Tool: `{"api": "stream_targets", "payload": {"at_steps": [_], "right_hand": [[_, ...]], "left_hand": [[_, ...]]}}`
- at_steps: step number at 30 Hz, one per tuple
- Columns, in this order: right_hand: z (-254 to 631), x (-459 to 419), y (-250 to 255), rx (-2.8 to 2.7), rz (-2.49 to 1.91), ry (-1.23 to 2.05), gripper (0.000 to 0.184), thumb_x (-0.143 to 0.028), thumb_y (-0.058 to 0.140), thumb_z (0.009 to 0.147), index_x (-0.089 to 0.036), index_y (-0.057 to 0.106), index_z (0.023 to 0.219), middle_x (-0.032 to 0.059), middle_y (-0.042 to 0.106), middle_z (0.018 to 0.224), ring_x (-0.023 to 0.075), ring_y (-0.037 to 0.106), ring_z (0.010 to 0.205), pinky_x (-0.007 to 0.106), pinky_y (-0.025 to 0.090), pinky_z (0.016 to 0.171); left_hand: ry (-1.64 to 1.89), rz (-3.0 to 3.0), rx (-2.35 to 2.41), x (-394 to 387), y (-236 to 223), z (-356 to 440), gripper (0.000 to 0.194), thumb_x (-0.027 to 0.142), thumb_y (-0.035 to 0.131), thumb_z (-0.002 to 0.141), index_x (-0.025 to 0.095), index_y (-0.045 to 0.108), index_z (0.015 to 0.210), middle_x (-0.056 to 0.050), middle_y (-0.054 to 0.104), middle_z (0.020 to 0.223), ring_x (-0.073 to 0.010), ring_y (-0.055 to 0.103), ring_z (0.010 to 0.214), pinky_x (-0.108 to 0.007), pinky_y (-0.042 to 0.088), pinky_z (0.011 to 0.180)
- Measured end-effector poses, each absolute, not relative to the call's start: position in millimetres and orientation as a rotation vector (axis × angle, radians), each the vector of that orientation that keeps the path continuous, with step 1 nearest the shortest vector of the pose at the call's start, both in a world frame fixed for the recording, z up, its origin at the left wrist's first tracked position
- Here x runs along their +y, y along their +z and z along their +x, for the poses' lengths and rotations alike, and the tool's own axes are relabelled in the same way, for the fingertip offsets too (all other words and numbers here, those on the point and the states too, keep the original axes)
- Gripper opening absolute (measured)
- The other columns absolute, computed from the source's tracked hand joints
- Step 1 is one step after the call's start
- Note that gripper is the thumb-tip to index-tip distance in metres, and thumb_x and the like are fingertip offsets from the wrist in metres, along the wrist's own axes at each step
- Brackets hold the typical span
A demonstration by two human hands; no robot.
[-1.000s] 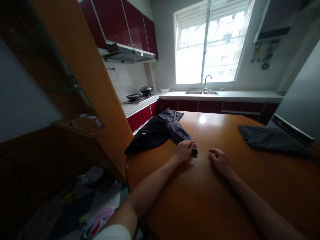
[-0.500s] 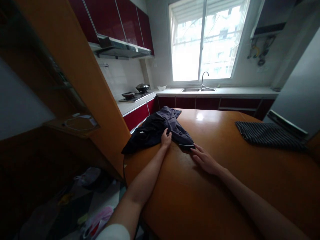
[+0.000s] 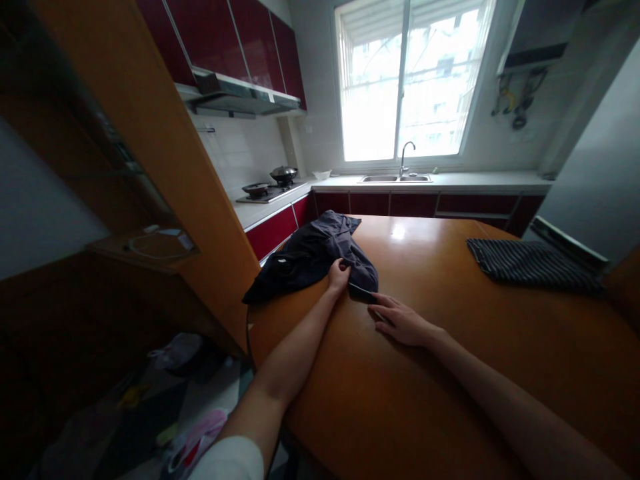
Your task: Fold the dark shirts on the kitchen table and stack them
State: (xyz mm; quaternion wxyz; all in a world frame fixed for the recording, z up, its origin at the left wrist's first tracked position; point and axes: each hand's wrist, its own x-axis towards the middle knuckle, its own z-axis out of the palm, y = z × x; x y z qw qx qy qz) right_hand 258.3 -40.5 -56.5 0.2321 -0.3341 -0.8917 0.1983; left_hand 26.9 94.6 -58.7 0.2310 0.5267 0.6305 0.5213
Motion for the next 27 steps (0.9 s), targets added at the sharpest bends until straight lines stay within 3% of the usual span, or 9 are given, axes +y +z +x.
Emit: {"api": "stream_targets", "payload": {"at_steps": [4, 6, 9, 11, 16, 18, 22, 24, 27], "right_hand": [[250, -40, -61, -2.465, -0.845, 0.604, 0.044, -0.035, 0.057, 0.095, -0.027, 0.061, 0.139, 0.0069, 0.036, 0.161, 0.0282, 0.042, 0.143, 0.043, 0.035, 0.119], [249, -36, -64, -2.407, -0.811, 0.642, 0.038, -0.035, 0.052, 0.098, -0.026, 0.065, 0.132, 0.0075, 0.045, 0.156, 0.0260, 0.049, 0.137, 0.041, 0.039, 0.115], [255, -23, -70, -2.138, -0.849, 0.598, 0.033, -0.034, 0.046, 0.100, -0.023, 0.072, 0.116, 0.0102, 0.066, 0.130, 0.0235, 0.063, 0.118, 0.040, 0.048, 0.104], [264, -12, -74, -1.874, -0.960, 0.515, 0.032, -0.034, 0.045, 0.098, -0.022, 0.072, 0.111, 0.0106, 0.071, 0.114, 0.0238, 0.066, 0.107, 0.041, 0.052, 0.096], [280, 4, -81, -1.549, -1.187, 0.554, 0.044, -0.039, 0.047, 0.094, -0.015, 0.064, 0.126, 0.0154, 0.070, 0.117, 0.0254, 0.068, 0.099, 0.041, 0.055, 0.084], [278, 1, -80, -1.661, -1.168, 0.634, 0.048, -0.039, 0.048, 0.094, -0.014, 0.060, 0.133, 0.0158, 0.069, 0.120, 0.0239, 0.069, 0.093, 0.042, 0.055, 0.085], [265, -18, -72, -2.000, -1.040, 0.529, 0.044, -0.030, 0.058, 0.090, -0.018, 0.063, 0.132, 0.0144, 0.065, 0.131, 0.0269, 0.063, 0.116, 0.047, 0.047, 0.104], [258, -29, -66, -2.115, -0.989, 0.494, 0.045, -0.025, 0.061, 0.088, -0.020, 0.063, 0.132, 0.0135, 0.065, 0.130, 0.0273, 0.060, 0.121, 0.047, 0.044, 0.107], [248, -46, -56, -2.266, -0.867, 0.558, 0.047, -0.023, 0.062, 0.088, -0.022, 0.061, 0.136, 0.0130, 0.066, 0.130, 0.0265, 0.059, 0.122, 0.045, 0.044, 0.108]], "left_hand": [[1.451, 1.593, 1.687, 87, -55, 36, 0.030, 0.003, 0.068, 0.079, 0.015, 0.067, 0.107, -0.004, 0.070, 0.085, -0.0175, 0.067, 0.081, -0.030, 0.053, 0.085], [1.472, 1.659, 1.657, 82, -51, 38, 0.025, 0.004, 0.064, 0.081, 0.017, 0.067, 0.103, -0.004, 0.069, 0.088, -0.0179, 0.066, 0.086, -0.031, 0.051, 0.089], [1.511, 1.926, 1.564, 70, -47, 45, 0.020, 0.005, 0.058, 0.084, 0.019, 0.064, 0.096, -0.005, 0.067, 0.095, -0.0189, 0.063, 0.096, -0.032, 0.048, 0.095], [1.466, 2.183, 1.425, 60, -45, 52, 0.018, 0.006, 0.055, 0.084, 0.019, 0.061, 0.096, -0.005, 0.065, 0.096, -0.0194, 0.061, 0.096, -0.033, 0.048, 0.094], [1.124, 2.491, 1.030, 40, -39, 67, 0.016, 0.013, 0.058, 0.085, 0.019, 0.060, 0.100, -0.003, 0.066, 0.095, -0.0178, 0.061, 0.092, -0.029, 0.049, 0.090], [1.204, 2.426, 1.138, 41, -36, 65, 0.014, 0.017, 0.053, 0.091, 0.020, 0.062, 0.102, -0.004, 0.067, 0.097, -0.0182, 0.062, 0.095, -0.030, 0.048, 0.093], [1.574, 1.940, 1.827, 59, -37, 40, 0.028, 0.019, 0.052, 0.093, 0.017, 0.059, 0.120, -0.014, 0.062, 0.122, -0.0259, 0.056, 0.118, -0.038, 0.041, 0.105], [1.427, 1.798, 1.983, 71, -42, 23, 0.037, 0.026, 0.059, 0.092, 0.015, 0.056, 0.127, -0.019, 0.059, 0.130, -0.0299, 0.054, 0.124, -0.042, 0.041, 0.105], [1.121, 1.859, 1.888, 83, -50, 6, 0.025, 0.033, 0.063, 0.092, 0.017, 0.064, 0.111, -0.015, 0.067, 0.119, -0.0277, 0.061, 0.114, -0.038, 0.046, 0.096]]}}
